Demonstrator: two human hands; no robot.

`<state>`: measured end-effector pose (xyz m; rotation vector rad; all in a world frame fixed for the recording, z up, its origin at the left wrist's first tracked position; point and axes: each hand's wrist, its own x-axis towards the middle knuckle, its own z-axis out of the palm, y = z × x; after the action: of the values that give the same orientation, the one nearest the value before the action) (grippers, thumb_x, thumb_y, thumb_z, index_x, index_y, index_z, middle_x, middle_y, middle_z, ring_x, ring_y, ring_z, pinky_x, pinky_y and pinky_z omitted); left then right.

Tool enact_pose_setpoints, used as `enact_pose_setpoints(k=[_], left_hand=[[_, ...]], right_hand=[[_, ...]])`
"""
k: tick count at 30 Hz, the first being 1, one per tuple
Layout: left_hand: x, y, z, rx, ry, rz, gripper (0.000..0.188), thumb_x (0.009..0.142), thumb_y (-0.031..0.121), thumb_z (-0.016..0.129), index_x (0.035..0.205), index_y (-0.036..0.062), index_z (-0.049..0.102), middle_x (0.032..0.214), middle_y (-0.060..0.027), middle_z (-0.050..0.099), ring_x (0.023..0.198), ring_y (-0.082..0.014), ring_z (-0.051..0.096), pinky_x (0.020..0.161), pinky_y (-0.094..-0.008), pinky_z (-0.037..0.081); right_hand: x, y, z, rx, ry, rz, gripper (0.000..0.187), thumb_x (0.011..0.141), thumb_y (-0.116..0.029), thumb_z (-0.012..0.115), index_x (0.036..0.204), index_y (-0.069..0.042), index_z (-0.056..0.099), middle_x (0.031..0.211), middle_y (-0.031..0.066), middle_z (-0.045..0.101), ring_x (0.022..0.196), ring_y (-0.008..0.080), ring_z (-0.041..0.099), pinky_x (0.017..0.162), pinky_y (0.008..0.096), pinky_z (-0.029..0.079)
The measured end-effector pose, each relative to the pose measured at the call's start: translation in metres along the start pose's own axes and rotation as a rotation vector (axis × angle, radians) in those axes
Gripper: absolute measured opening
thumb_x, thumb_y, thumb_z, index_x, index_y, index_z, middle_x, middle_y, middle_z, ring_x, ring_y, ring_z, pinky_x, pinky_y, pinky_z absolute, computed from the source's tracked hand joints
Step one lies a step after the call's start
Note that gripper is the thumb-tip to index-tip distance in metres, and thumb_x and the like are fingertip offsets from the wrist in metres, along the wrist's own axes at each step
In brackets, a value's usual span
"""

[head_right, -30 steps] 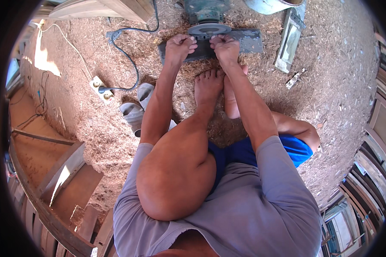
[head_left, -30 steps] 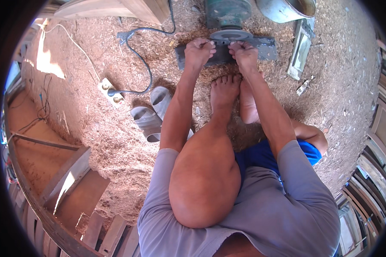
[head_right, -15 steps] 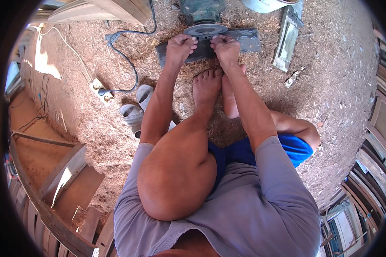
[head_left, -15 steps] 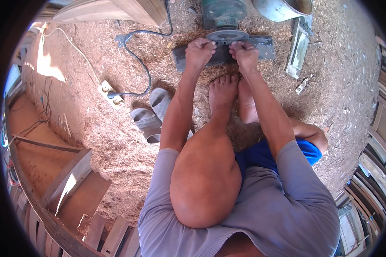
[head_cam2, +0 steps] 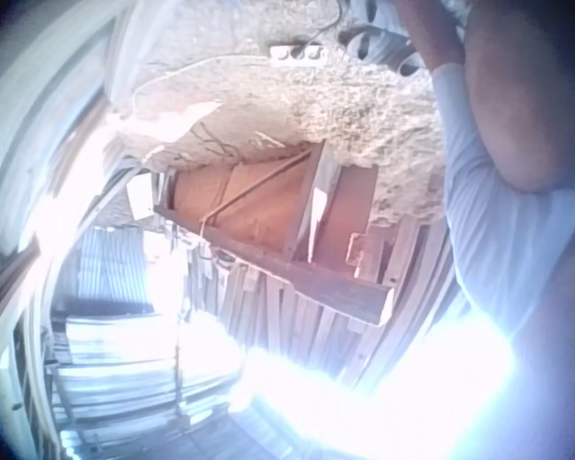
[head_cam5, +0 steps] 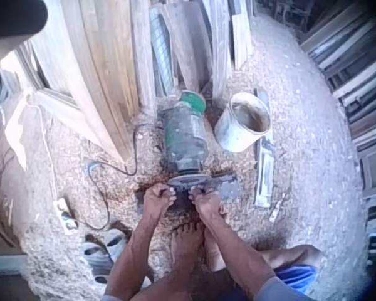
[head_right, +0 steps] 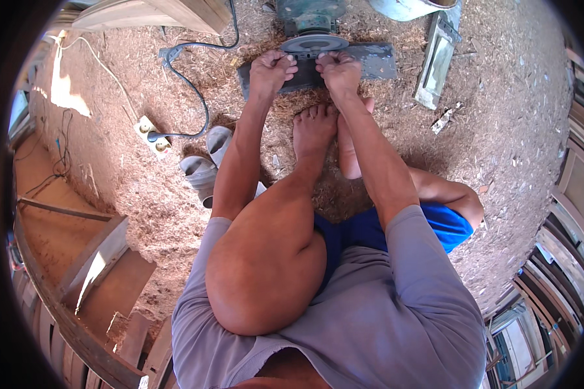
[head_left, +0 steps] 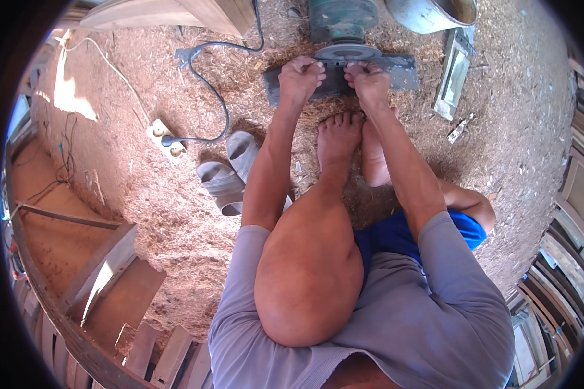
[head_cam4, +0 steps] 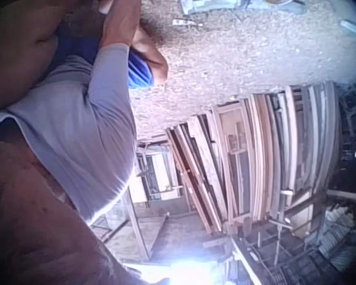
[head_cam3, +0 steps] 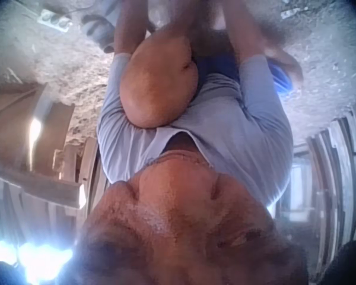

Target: The person sharpens a small metal piece using a motorized bench grinder. They repeatedly hold the metal piece against the spinning grinding wheel by hand, occasionally dipping the piece into a bucket of water, and then checking its surface.

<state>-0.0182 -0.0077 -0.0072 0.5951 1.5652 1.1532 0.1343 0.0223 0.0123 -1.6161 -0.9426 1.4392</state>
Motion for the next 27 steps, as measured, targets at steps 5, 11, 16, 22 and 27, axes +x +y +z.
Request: enact_pose_setpoints(k=[5, 11, 16, 22, 27], left_hand=[[-0.006, 0.005, -0.002, -0.008, 0.007, 0.012, 0.015, 0.087, 0.006, 0.063, 0.097, -0.0057, 0.062, 0.082, -0.0119, 0.069, 0.069, -0.0144, 0.069, 0.056, -0.0228, 0.054], [-0.007, 0.007, -0.004, -0.045, 0.019, -0.002, 0.013, 0.087, 0.006, 0.063, 0.094, -0.0053, 0.062, 0.081, -0.0115, 0.068, 0.068, -0.0147, 0.068, 0.056, -0.0226, 0.054], [-0.008, 0.009, -0.006, -0.045, 0.022, -0.002, 0.013, 0.087, 0.006, 0.063, 0.094, -0.0054, 0.062, 0.081, -0.0113, 0.068, 0.068, -0.0147, 0.068, 0.056, -0.0228, 0.054], [-0.009, 0.011, -0.004, -0.032, 0.005, -0.008, 0.015, 0.087, 0.006, 0.063, 0.097, -0.0062, 0.062, 0.082, -0.012, 0.068, 0.068, -0.015, 0.068, 0.056, -0.0229, 0.054], [-0.004, 0.006, -0.001, 0.018, 0.0, 0.0, 0.019, 0.087, 0.008, 0.064, 0.099, -0.0066, 0.062, 0.082, -0.0117, 0.069, 0.069, -0.0144, 0.068, 0.056, -0.0233, 0.054]], right_hand=[[-0.002, 0.001, 0.002, 0.021, 0.008, -0.026, 0.011, 0.084, -0.005, 0.066, 0.087, 0.005, 0.065, 0.076, 0.0103, 0.069, 0.06, 0.0109, 0.063, 0.05, 0.0216, 0.048], [0.0, 0.003, 0.006, 0.037, 0.003, -0.036, 0.012, 0.081, -0.006, 0.067, 0.086, 0.005, 0.066, 0.073, 0.0104, 0.069, 0.056, 0.0104, 0.063, 0.045, 0.0218, 0.045], [0.0, 0.004, 0.008, 0.005, -0.003, -0.05, 0.013, 0.083, -0.008, 0.067, 0.086, 0.005, 0.066, 0.074, 0.0106, 0.069, 0.056, 0.0101, 0.063, 0.046, 0.0215, 0.045], [0.0, 0.003, 0.004, 0.047, -0.014, -0.022, 0.012, 0.083, -0.007, 0.066, 0.084, 0.005, 0.066, 0.074, 0.0103, 0.069, 0.057, 0.0102, 0.063, 0.047, 0.0217, 0.046], [-0.003, 0.0, 0.002, 0.075, 0.012, -0.024, 0.011, 0.084, -0.007, 0.066, 0.083, 0.005, 0.066, 0.074, 0.0099, 0.069, 0.057, 0.01, 0.062, 0.048, 0.0216, 0.047]])
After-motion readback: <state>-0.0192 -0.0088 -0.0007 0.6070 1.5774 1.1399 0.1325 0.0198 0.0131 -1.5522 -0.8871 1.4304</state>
